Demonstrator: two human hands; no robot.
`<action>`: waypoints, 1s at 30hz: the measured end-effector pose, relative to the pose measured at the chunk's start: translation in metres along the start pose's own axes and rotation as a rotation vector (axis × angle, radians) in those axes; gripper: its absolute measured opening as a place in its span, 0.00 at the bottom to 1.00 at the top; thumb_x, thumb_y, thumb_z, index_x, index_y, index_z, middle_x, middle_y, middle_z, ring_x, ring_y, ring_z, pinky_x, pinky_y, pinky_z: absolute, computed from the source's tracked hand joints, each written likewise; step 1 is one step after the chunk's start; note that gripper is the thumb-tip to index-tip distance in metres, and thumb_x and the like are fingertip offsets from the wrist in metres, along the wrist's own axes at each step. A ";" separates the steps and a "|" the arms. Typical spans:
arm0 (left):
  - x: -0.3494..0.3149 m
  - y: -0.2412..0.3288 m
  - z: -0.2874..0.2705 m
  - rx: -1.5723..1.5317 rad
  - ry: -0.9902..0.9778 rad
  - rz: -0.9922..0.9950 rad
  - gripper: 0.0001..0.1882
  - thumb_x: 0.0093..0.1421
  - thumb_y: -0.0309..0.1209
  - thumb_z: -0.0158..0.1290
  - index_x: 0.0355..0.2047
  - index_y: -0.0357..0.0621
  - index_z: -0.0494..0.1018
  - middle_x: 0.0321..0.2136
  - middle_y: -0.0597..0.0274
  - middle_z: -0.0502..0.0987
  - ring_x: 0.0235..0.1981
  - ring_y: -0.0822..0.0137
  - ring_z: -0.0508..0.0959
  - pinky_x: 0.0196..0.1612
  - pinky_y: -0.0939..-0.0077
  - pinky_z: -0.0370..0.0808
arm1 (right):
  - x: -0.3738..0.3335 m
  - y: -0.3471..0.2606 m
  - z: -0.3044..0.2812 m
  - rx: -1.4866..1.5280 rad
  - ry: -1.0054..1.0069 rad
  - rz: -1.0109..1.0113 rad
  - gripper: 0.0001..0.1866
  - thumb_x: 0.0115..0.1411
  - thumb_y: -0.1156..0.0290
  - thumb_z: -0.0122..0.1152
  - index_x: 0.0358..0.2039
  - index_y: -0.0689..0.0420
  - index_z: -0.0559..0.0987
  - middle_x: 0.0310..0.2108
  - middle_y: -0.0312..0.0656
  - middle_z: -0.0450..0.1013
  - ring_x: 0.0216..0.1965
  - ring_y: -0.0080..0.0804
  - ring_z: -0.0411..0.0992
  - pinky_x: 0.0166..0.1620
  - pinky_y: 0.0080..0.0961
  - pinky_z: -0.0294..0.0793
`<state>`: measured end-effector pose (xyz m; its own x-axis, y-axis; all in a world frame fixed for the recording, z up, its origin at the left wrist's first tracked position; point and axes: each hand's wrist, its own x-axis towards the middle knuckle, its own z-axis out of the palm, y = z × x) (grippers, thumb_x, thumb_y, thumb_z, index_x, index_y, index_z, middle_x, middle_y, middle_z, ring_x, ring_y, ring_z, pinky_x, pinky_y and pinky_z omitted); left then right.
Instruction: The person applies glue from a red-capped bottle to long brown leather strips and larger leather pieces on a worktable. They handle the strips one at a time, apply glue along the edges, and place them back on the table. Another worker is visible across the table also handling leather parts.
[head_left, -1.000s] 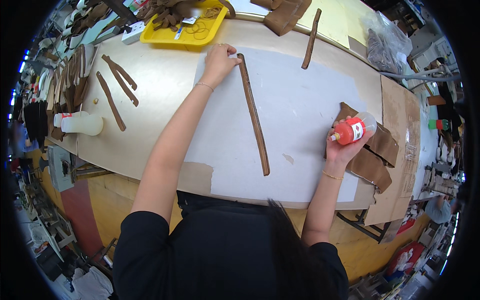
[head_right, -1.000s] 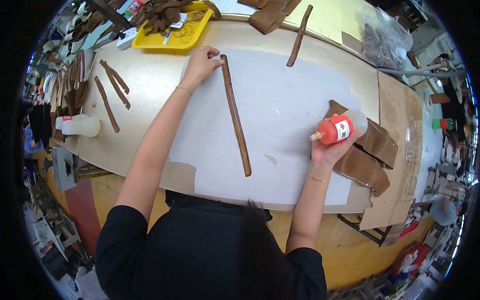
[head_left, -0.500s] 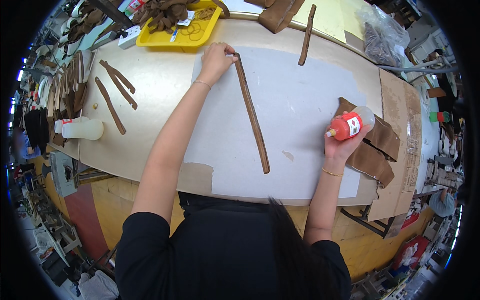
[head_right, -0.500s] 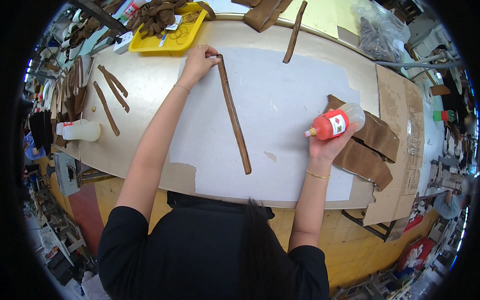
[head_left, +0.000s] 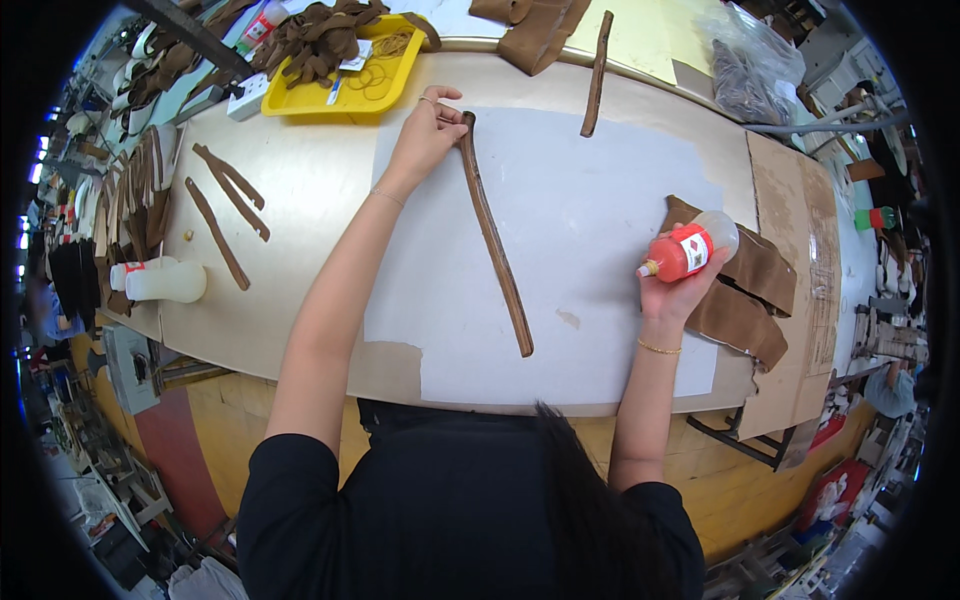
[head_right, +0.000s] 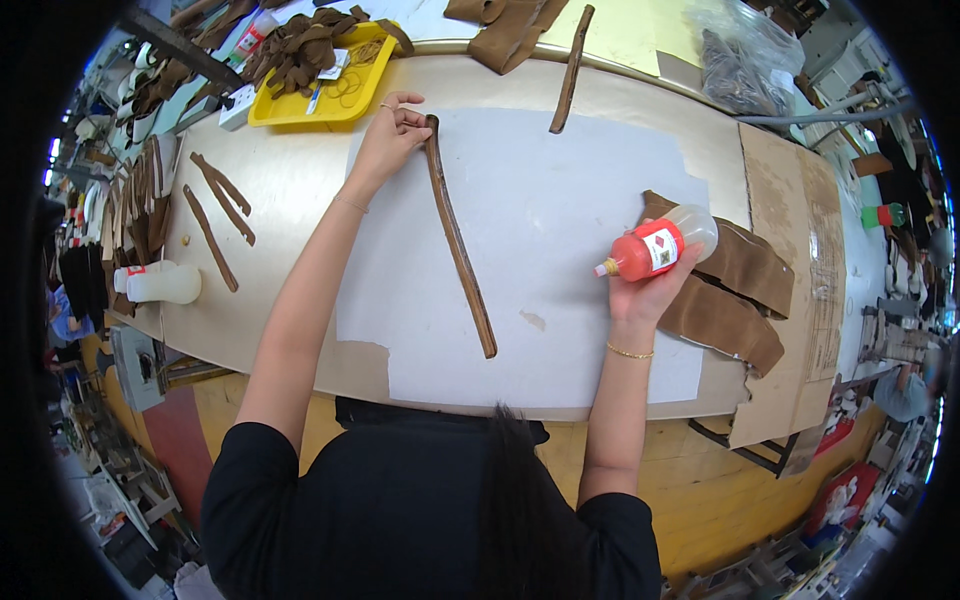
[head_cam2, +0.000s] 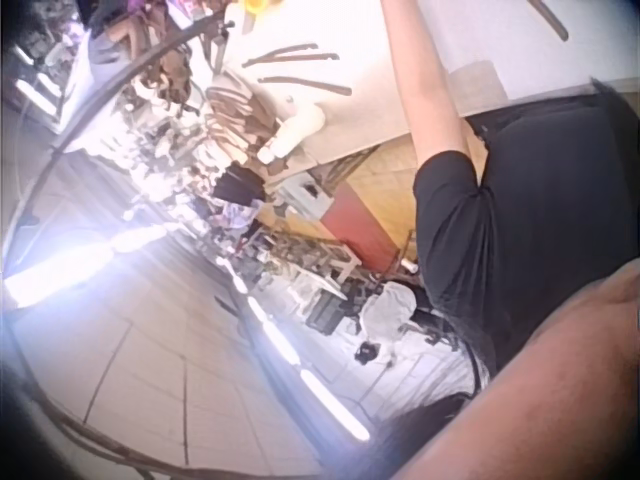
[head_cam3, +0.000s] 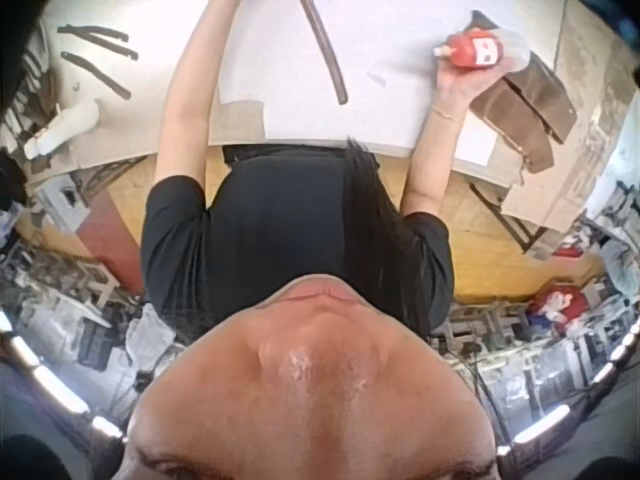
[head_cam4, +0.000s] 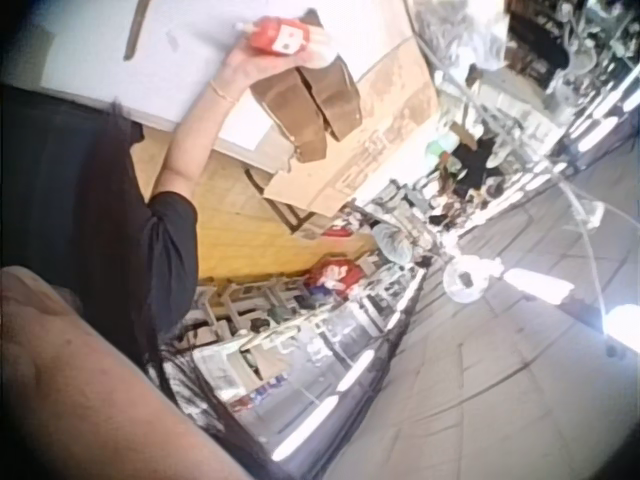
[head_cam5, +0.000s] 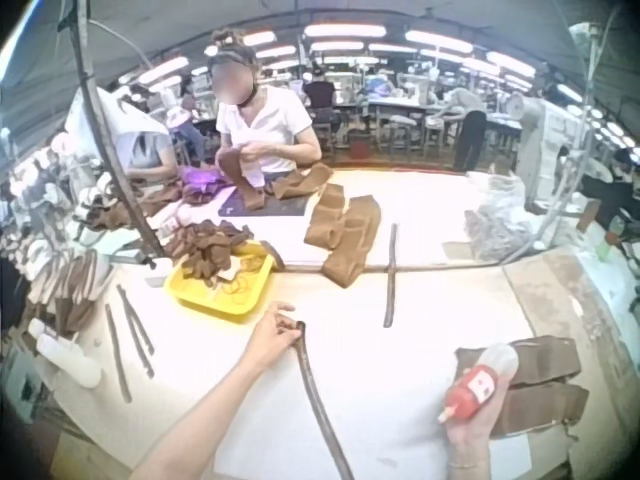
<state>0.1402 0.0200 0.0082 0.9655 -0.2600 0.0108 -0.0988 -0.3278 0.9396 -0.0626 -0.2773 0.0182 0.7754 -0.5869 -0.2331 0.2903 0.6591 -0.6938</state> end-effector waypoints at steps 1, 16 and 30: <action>0.001 0.005 0.001 -0.070 -0.017 -0.006 0.25 0.55 0.18 0.54 0.53 0.41 0.61 0.32 0.62 0.75 0.33 0.74 0.76 0.39 0.81 0.74 | 0.000 0.000 0.000 -0.002 0.002 -0.004 0.33 0.59 0.35 0.48 0.46 0.55 0.71 0.37 0.38 0.74 0.34 0.30 0.73 0.30 0.28 0.75; 0.160 0.068 0.071 -0.311 -0.280 0.043 0.30 0.57 0.16 0.52 0.58 0.42 0.56 0.34 0.59 0.75 0.34 0.71 0.76 0.35 0.79 0.76 | 0.005 0.000 0.001 0.099 0.001 0.096 0.34 0.60 0.35 0.46 0.44 0.58 0.72 0.35 0.39 0.73 0.34 0.32 0.73 0.35 0.29 0.75; 0.337 0.057 0.147 -0.114 -0.035 0.092 0.29 0.56 0.20 0.53 0.58 0.40 0.58 0.33 0.57 0.75 0.31 0.70 0.76 0.29 0.78 0.75 | 0.012 0.005 0.003 0.175 0.098 0.202 0.37 0.59 0.32 0.43 0.43 0.59 0.73 0.32 0.38 0.73 0.33 0.34 0.73 0.31 0.33 0.75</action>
<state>0.4249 -0.2201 0.0148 0.9444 -0.3166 0.0890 -0.1570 -0.1965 0.9678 -0.0504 -0.2796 0.0146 0.7719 -0.4723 -0.4256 0.2342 0.8336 -0.5003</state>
